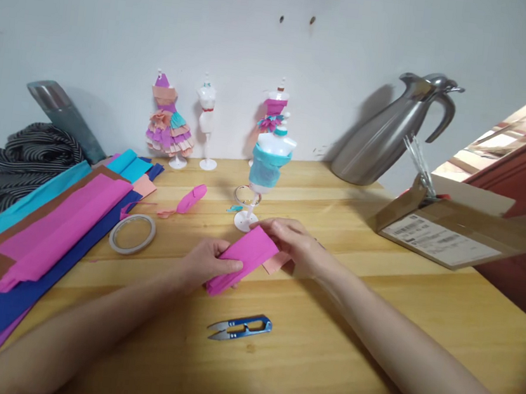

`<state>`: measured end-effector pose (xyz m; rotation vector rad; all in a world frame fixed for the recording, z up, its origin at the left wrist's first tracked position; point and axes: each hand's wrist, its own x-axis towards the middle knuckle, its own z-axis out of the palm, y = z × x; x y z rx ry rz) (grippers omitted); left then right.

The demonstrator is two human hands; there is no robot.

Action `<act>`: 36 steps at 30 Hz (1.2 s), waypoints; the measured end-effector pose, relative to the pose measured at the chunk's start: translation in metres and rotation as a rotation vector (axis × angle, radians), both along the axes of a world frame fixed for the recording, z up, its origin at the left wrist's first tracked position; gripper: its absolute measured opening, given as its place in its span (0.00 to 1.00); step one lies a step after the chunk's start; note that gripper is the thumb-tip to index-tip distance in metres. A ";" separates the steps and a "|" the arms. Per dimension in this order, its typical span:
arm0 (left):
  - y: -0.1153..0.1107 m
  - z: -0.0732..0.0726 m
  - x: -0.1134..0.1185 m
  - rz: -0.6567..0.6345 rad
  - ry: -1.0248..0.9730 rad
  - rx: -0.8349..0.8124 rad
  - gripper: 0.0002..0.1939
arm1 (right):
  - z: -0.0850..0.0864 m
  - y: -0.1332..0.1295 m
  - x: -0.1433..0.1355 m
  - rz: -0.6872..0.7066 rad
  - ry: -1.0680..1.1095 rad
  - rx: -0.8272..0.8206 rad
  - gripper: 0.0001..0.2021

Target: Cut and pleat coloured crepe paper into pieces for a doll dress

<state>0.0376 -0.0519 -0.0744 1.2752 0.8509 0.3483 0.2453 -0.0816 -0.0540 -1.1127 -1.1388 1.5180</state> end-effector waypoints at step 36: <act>0.070 0.035 -0.052 -0.126 0.124 0.026 0.16 | -0.029 0.016 0.003 0.014 -1.359 0.503 0.11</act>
